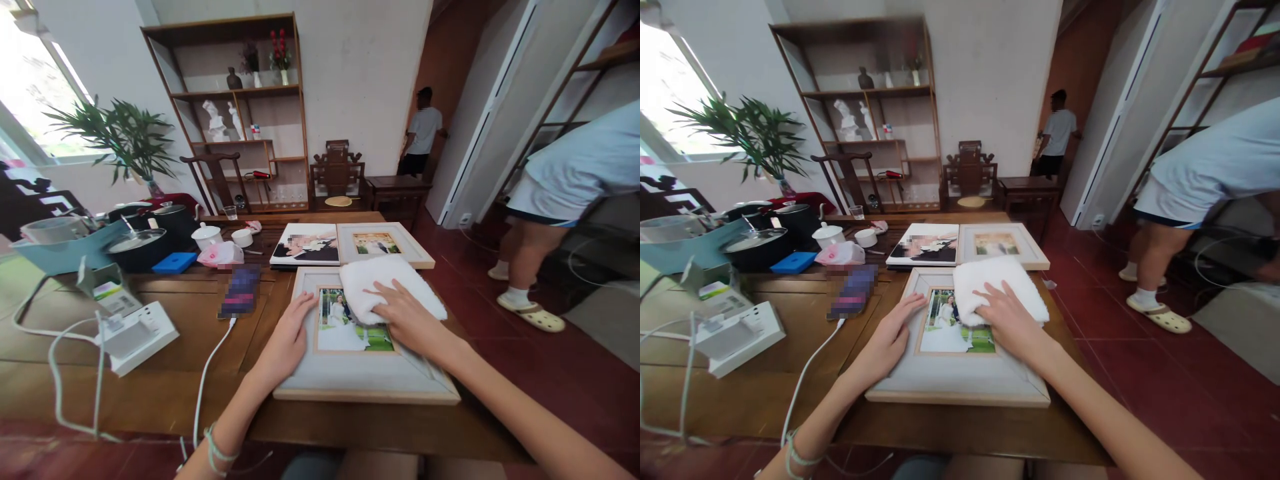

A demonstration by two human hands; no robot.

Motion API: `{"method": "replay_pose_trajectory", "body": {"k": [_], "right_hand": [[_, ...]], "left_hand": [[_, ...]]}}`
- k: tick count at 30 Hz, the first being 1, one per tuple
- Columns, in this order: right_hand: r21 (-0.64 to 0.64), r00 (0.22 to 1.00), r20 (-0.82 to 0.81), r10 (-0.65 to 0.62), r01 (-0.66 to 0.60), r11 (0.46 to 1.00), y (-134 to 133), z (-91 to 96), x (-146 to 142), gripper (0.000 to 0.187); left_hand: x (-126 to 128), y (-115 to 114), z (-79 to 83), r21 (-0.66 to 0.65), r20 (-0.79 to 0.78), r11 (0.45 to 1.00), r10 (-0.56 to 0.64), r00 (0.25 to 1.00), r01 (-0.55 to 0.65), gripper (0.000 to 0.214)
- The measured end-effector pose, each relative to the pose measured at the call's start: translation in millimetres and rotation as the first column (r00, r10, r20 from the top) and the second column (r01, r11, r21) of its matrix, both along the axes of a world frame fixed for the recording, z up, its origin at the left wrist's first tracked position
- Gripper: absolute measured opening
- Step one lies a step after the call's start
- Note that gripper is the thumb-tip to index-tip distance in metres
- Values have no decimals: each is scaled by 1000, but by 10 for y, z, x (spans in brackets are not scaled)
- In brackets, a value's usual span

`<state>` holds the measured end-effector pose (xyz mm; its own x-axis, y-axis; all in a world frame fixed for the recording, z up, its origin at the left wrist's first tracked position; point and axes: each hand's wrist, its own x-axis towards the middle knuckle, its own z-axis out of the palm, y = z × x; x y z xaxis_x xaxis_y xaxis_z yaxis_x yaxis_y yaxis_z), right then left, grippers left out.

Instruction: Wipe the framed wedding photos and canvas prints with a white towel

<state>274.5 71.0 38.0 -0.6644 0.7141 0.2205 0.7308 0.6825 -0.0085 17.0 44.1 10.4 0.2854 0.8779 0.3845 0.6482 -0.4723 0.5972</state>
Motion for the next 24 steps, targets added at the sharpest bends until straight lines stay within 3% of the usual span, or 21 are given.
{"method": "replay_pose_trajectory", "body": {"k": [6,10,13,17,20,22,24], "right_hand": [[-109,996,-75,53,-61,992,-667,219,7,54],[-62,989,-134,67,-76,995,-887,141,-13,54],[-8,989,-149,4,-5,1000,-703,25,-36,44],[95,980,-162,-117,134,986,-126,-3,-66,41],[86,979,-135,-151,163,983,242,40,-117,45],[24,989,-74,-129,131,991,308,59,-167,47],[-49,996,-22,-88,87,995,198,71,-217,47]], "left_hand": [[7,14,-41,9,-42,998,59,997,-59,47],[28,6,-2,12,-98,998,68,993,-67,43],[31,-3,32,-4,-143,998,55,988,-56,41],[34,-11,65,-17,-181,999,44,982,-48,41],[39,-12,69,-25,-194,999,37,980,-43,41],[39,-9,59,-19,-191,999,44,981,-49,41],[35,0,42,-4,-185,998,58,981,-60,41]]}}
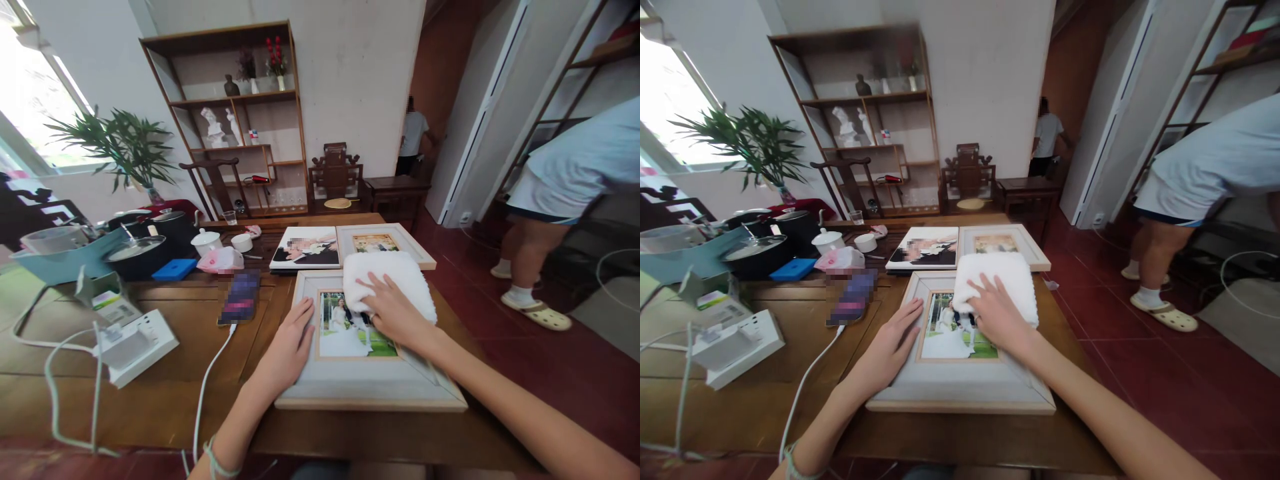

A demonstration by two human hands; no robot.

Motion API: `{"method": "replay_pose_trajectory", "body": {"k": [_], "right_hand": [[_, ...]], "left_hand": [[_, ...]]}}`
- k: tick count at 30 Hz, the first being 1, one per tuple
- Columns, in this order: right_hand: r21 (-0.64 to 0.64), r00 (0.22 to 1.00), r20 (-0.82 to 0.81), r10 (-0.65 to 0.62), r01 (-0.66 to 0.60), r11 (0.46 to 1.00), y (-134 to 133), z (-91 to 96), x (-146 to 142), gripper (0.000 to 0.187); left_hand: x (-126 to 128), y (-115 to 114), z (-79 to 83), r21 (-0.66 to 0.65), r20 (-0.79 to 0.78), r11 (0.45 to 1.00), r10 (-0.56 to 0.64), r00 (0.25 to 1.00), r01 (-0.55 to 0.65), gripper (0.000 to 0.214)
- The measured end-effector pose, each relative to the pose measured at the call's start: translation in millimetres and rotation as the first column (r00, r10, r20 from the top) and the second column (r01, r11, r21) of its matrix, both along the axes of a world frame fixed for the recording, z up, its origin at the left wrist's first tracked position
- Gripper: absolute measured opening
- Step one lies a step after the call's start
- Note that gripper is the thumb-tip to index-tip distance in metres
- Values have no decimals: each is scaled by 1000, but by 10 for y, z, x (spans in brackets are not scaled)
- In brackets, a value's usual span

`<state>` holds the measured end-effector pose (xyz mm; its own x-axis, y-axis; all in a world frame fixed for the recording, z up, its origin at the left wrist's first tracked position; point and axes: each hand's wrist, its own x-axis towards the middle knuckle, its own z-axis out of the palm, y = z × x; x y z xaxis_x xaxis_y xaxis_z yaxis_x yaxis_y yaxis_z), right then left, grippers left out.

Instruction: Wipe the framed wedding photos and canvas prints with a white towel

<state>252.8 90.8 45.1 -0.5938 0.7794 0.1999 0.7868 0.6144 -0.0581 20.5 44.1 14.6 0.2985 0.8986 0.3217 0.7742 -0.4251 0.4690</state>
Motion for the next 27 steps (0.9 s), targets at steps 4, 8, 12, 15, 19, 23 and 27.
{"method": "replay_pose_trajectory", "body": {"k": [4,8,12,15,19,23,27], "right_hand": [[-163,998,20,65,-61,985,-568,83,-42,43],[-323,993,21,117,-104,941,-1069,227,-30,48],[-309,987,-59,150,-161,937,-1110,192,-23,50],[-157,989,-110,96,-113,981,-846,59,0,40],[16,995,-96,19,-17,1000,-294,-34,18,37],[84,998,-55,-16,21,996,131,-1,-56,39],[-10,999,-32,40,-40,999,58,9,-152,39]], "left_hand": [[-9,22,-35,29,4,999,18,1000,-18,42],[-6,29,-46,25,3,1000,15,1000,-15,42],[-4,30,-45,14,-10,1000,-7,1000,7,41],[-6,33,-38,16,-22,1000,-17,1000,18,41],[-2,26,-2,12,-27,1000,-17,999,17,41],[2,15,32,9,-16,1000,-18,1000,18,40],[0,22,25,19,-14,1000,-9,1000,9,39]]}}
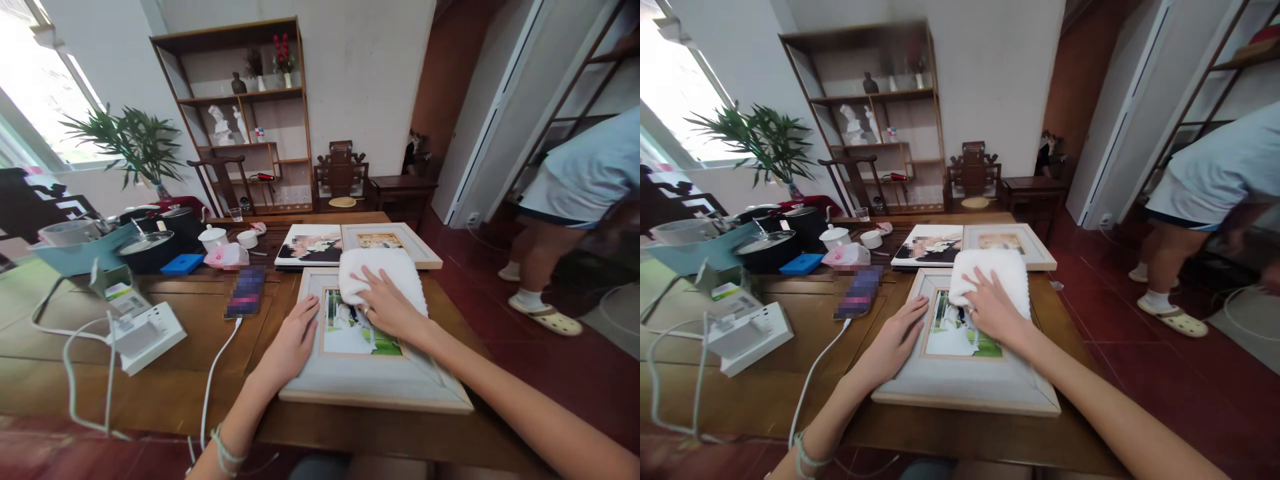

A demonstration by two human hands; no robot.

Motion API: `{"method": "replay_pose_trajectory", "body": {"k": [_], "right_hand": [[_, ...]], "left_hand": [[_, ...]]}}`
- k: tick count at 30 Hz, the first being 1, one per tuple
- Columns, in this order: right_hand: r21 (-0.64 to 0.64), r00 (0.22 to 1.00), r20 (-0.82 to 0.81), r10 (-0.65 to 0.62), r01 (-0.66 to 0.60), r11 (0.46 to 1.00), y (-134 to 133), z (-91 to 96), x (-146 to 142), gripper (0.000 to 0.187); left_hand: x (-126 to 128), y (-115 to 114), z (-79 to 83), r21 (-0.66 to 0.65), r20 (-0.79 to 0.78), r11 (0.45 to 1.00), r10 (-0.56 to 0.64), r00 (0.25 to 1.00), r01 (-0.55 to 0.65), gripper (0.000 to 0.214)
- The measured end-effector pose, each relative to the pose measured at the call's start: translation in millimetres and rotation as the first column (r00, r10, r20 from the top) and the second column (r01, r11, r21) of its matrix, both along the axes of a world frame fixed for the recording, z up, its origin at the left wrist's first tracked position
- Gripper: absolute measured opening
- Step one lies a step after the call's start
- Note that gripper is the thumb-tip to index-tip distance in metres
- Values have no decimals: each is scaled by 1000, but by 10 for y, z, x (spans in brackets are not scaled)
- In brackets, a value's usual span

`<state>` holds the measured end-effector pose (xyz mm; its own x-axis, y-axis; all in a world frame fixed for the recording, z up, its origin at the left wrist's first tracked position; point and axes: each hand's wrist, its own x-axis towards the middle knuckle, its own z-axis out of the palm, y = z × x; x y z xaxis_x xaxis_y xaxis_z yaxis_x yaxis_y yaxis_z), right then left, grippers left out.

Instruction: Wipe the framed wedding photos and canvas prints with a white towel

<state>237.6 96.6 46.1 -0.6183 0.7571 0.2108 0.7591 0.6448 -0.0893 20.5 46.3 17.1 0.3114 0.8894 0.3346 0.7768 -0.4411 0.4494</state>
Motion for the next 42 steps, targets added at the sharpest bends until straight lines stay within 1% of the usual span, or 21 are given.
{"method": "replay_pose_trajectory", "body": {"k": [3,7,9,10,11,13,16,18,21,23,26,29,32,34,37,40,42], "right_hand": [[-135,997,0,81,-81,988,-389,59,-13,36],[-314,990,-13,138,-135,940,-982,282,30,34],[-360,986,-36,161,-163,918,-1151,362,47,34],[-364,985,-54,162,-171,915,-1184,371,51,35],[-352,986,-74,150,-166,921,-1183,355,52,35],[-291,990,-102,99,-125,948,-1082,266,47,35],[-170,995,-98,32,-48,984,-762,93,27,33],[-107,997,-75,0,-8,994,-516,28,-3,37],[-67,999,-18,-42,41,997,-247,24,-97,49],[-77,1000,13,-16,17,997,-193,46,-188,52],[-121,994,6,105,-103,987,-306,66,-323,45],[-187,968,-12,251,-249,950,-552,79,-394,38],[-202,934,-18,356,-352,914,-776,107,-391,34],[-189,929,-23,371,-368,910,-868,134,-368,33],[-197,935,-31,353,-352,915,-938,170,-311,32],[-224,950,-21,311,-307,925,-996,184,-181,34],[-237,966,4,258,-250,939,-1047,171,-23,39]], "left_hand": [[-4,9,-26,12,-2,1000,10,1000,-10,40],[-10,15,-54,14,3,1000,17,1000,-17,39],[-11,16,-58,17,7,1000,14,1000,-14,39],[-11,16,-58,19,9,1000,12,1000,-12,39],[-10,16,-56,20,10,1000,8,1000,-8,39],[-10,14,-48,20,12,1000,-2,1000,2,39],[-9,8,-29,14,22,1000,-14,1000,13,39],[-8,-1,-14,10,31,1000,-16,999,16,39],[1,-22,9,-9,50,1000,-16,999,17,38],[9,-35,20,-18,85,1000,-11,996,13,40],[16,-41,21,-6,157,1000,-6,988,7,44],[13,-30,15,-7,213,1000,17,977,-16,46],[16,-23,26,-20,229,999,35,973,-31,46],[20,-25,41,-17,227,999,37,973,-34,45],[21,-28,51,-12,208,1000,26,978,-24,42],[10,-19,38,-12,157,1000,7,988,-5,41],[3,-11,26,-2,119,1000,1,993,-1,41]]}}
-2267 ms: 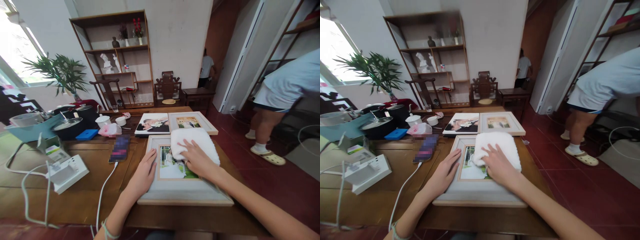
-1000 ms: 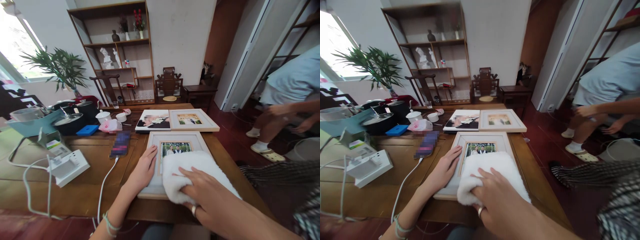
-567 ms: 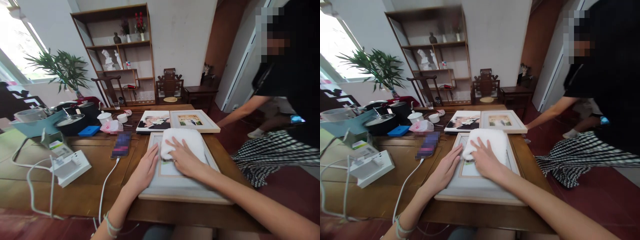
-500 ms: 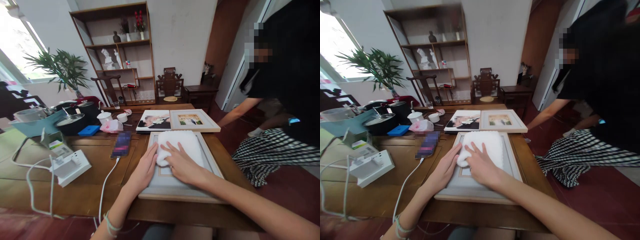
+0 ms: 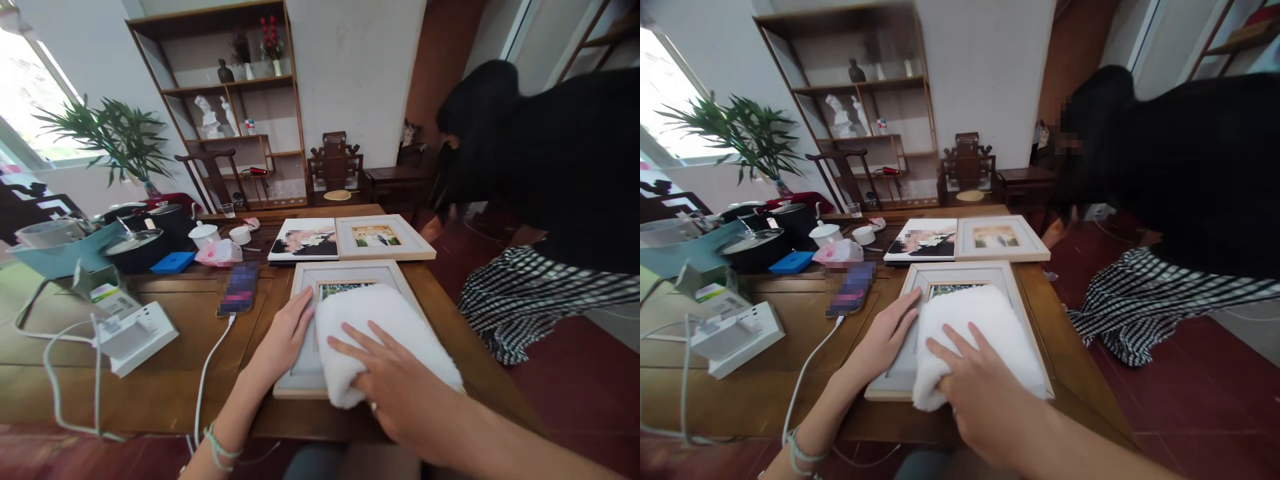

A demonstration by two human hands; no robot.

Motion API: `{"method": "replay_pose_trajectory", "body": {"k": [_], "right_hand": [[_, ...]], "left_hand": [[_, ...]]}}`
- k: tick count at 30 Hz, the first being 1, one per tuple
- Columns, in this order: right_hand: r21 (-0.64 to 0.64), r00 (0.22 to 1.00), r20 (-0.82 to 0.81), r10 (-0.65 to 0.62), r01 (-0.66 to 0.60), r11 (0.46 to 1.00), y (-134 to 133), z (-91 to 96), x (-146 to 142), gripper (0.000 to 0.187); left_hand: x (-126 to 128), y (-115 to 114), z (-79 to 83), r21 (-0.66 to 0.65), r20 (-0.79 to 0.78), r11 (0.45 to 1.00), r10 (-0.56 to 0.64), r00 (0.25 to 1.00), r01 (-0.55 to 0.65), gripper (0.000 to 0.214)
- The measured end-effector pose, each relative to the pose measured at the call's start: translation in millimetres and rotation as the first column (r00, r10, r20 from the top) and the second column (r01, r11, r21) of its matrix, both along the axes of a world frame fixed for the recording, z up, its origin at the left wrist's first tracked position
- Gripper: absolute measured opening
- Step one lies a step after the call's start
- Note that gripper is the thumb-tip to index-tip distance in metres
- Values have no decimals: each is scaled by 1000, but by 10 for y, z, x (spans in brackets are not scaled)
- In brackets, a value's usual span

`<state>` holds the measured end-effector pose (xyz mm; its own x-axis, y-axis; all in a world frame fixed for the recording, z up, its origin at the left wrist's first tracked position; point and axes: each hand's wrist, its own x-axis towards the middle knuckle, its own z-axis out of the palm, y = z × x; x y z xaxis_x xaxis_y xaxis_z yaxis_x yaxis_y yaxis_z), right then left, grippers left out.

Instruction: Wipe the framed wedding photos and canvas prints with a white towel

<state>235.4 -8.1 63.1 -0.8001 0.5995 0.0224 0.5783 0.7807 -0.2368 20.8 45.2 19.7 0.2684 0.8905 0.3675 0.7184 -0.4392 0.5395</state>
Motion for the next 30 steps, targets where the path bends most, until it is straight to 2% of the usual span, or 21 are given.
{"method": "replay_pose_trajectory", "body": {"k": [3,5,10,12,15,19,22,25,30], "right_hand": [[39,993,20,-112,112,993,-91,-52,328,44],[98,985,5,-173,172,980,-148,-92,552,41],[185,973,-19,-228,228,956,-129,-154,862,35],[219,965,-35,-261,262,940,14,-176,878,35],[265,949,-71,-306,314,912,382,-212,844,39],[312,958,-41,-284,282,907,893,-234,759,46],[347,963,1,-270,253,903,1019,-219,691,46],[323,968,14,-251,234,917,852,-172,645,44],[170,971,54,-234,222,960,231,-93,631,38]], "left_hand": [[-1,8,-6,12,-39,1000,6,999,-5,39],[5,9,-3,13,-55,1000,14,998,-13,38],[19,12,10,-12,-86,1000,3,996,-4,36],[23,13,18,-19,-88,1000,-12,996,11,37],[23,11,31,-7,-78,999,-32,996,32,36],[17,2,46,3,-75,1000,-27,997,27,35],[17,-5,52,2,-72,1000,-10,997,10,35],[22,-2,47,-14,-77,1000,-4,997,3,36],[27,19,20,-13,-88,1000,-4,996,3,37]]}}
